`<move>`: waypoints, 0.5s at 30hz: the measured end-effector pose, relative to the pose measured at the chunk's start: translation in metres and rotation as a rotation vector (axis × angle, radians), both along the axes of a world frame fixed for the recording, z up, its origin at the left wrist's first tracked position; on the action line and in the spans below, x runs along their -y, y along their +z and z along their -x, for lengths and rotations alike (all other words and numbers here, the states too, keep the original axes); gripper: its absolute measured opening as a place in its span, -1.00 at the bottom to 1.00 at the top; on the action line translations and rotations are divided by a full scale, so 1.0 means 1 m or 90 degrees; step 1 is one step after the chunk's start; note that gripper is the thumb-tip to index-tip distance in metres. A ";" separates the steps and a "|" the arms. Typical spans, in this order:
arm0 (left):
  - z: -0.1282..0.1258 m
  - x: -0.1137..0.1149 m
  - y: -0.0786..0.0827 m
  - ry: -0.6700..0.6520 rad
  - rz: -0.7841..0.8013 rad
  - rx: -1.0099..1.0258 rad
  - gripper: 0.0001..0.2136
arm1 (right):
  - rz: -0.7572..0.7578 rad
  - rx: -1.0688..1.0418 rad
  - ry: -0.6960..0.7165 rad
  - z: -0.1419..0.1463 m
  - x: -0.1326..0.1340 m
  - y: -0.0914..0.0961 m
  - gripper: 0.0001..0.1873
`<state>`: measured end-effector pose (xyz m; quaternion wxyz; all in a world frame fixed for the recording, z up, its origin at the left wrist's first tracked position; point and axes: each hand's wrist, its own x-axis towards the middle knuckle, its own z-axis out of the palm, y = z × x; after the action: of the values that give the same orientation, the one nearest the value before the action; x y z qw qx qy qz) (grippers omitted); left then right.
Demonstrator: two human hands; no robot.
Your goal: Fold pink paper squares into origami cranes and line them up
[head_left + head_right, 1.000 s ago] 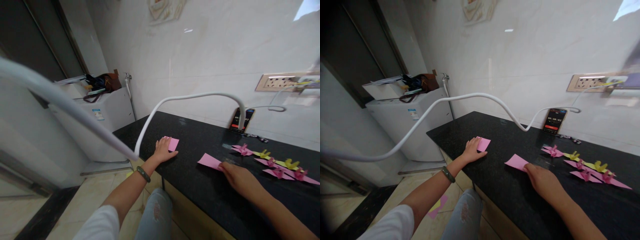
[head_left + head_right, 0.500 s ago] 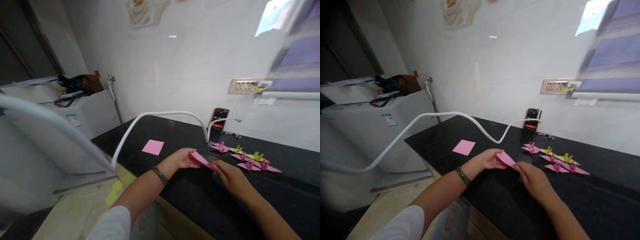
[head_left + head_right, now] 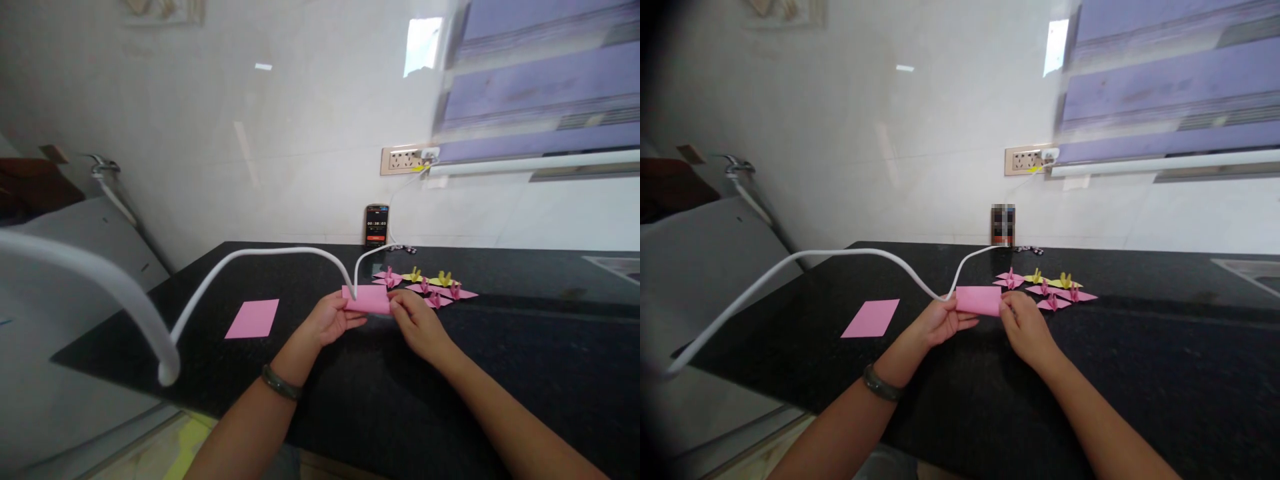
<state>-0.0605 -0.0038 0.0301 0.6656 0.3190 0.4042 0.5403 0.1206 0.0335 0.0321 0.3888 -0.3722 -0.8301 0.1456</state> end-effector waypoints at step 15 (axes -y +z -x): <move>-0.009 0.011 0.007 -0.001 -0.120 -0.081 -0.55 | 0.091 -0.043 -0.003 -0.001 0.002 -0.005 -0.76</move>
<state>-0.0517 -0.0152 0.0373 0.6061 0.4143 0.3927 0.5538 0.1214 0.0316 0.0268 0.3892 -0.3956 -0.8033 0.2163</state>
